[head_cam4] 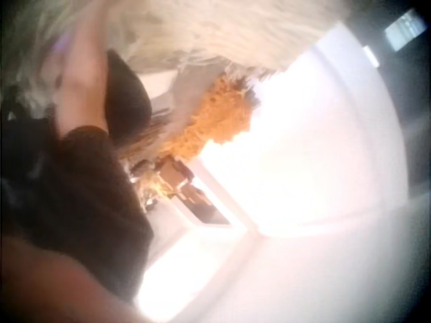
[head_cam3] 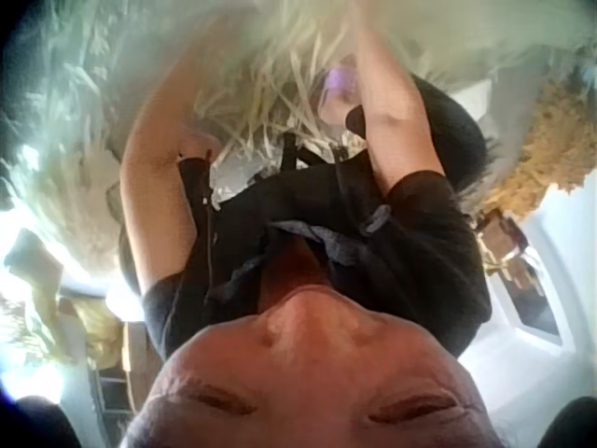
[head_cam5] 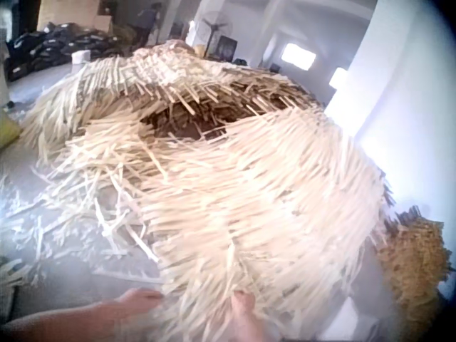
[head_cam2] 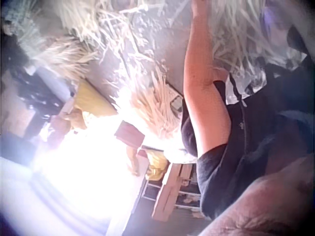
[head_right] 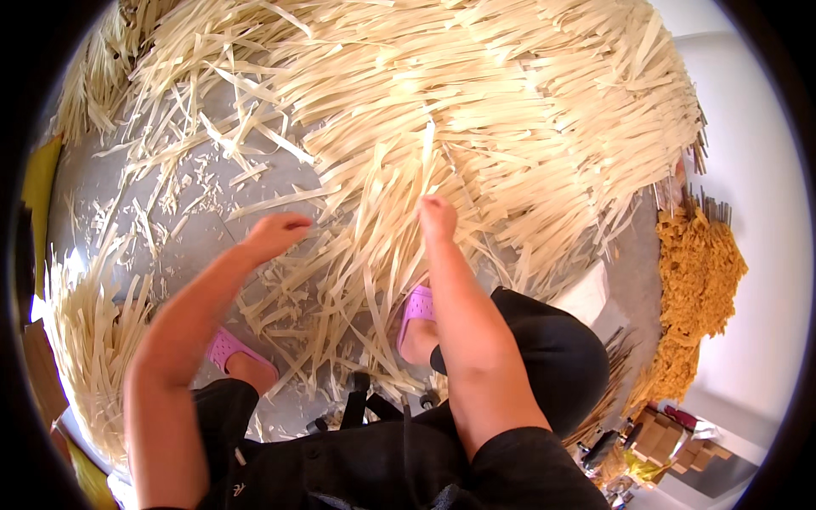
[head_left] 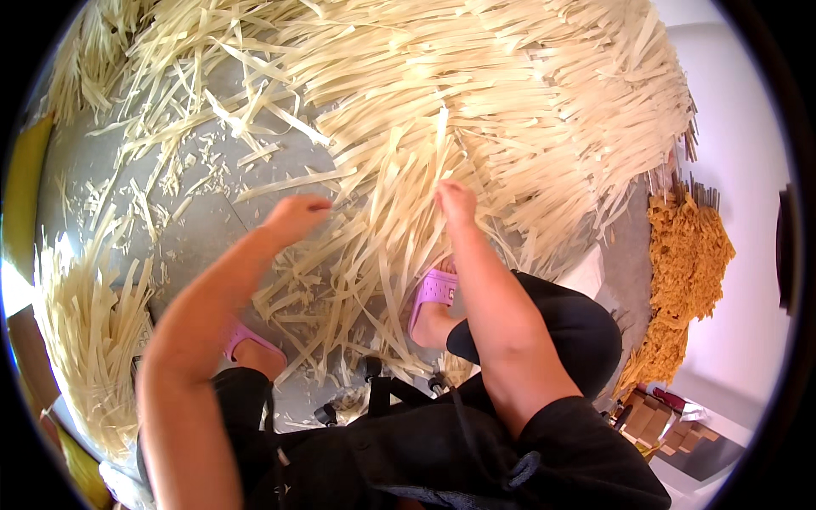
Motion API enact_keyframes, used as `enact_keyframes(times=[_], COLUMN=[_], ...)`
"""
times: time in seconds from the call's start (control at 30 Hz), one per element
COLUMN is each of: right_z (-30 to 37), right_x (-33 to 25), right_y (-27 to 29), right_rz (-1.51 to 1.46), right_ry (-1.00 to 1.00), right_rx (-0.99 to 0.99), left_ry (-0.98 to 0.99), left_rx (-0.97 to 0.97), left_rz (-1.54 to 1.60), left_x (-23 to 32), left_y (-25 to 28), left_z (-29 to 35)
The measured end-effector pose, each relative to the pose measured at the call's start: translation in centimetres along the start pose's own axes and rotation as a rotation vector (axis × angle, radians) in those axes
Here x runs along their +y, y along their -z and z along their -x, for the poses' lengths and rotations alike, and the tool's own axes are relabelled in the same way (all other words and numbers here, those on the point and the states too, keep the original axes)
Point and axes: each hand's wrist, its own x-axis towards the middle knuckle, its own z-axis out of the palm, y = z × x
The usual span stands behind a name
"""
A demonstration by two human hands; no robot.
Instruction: The person gathers bundles of dried white noodles from the floor, ties them with a thin plastic strip, and weighs them on a digital scale before putting them in bags.
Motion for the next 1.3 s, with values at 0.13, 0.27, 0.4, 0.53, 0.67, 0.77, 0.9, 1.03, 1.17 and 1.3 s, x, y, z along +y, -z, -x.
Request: enact_keyframes(times=[0.13,0.27,0.4,0.53,0.67,0.77,0.9,1.03,1.17,1.3], right_z=[-6.7,-3.0,-0.1,5.1,9.2,11.7,19.2,23.0,30.7,34.9], right_x=[1.4,-0.8,0.2,-2.3,-8.0,-12.3,-18.4,-22.4,-24.6,-25.4], right_y=[-1.4,-5.1,-5.0,-6.4,-5.1,-3.0,-1.0,1.0,3.2,4.3], right_rz=[0.480,0.033,-0.055,-0.589,-0.507,-0.392,-0.480,-0.254,-0.412,-0.316], right_ry=[0.177,0.009,-0.025,0.018,0.215,0.219,0.385,0.689,0.780,1.128], right_rx=[0.303,-0.069,-0.176,-0.323,-0.370,-0.529,-0.681,-0.797,-0.753,-0.684], left_ry=[-0.019,0.062,0.086,-0.034,-0.226,-0.277,-0.311,-0.393,-0.567,-0.503], left_rx=[0.203,0.340,0.071,0.216,0.153,0.156,0.090,0.193,0.294,0.489], left_rz=[0.446,0.518,0.336,0.394,0.953,0.850,0.761,0.466,0.311,0.319], left_x=[-1.3,-1.2,2.4,0.9,5.7,11.7,15.4,18.6,21.7,21.8], left_y=[-9.1,-12.8,-11.3,-10.7,-8.8,-5.9,-1.5,1.8,2.9,1.8], left_z=[-9.1,-10.4,-9.0,-7.7,-3.3,2.1,9.2,16.2,23.1,28.4])
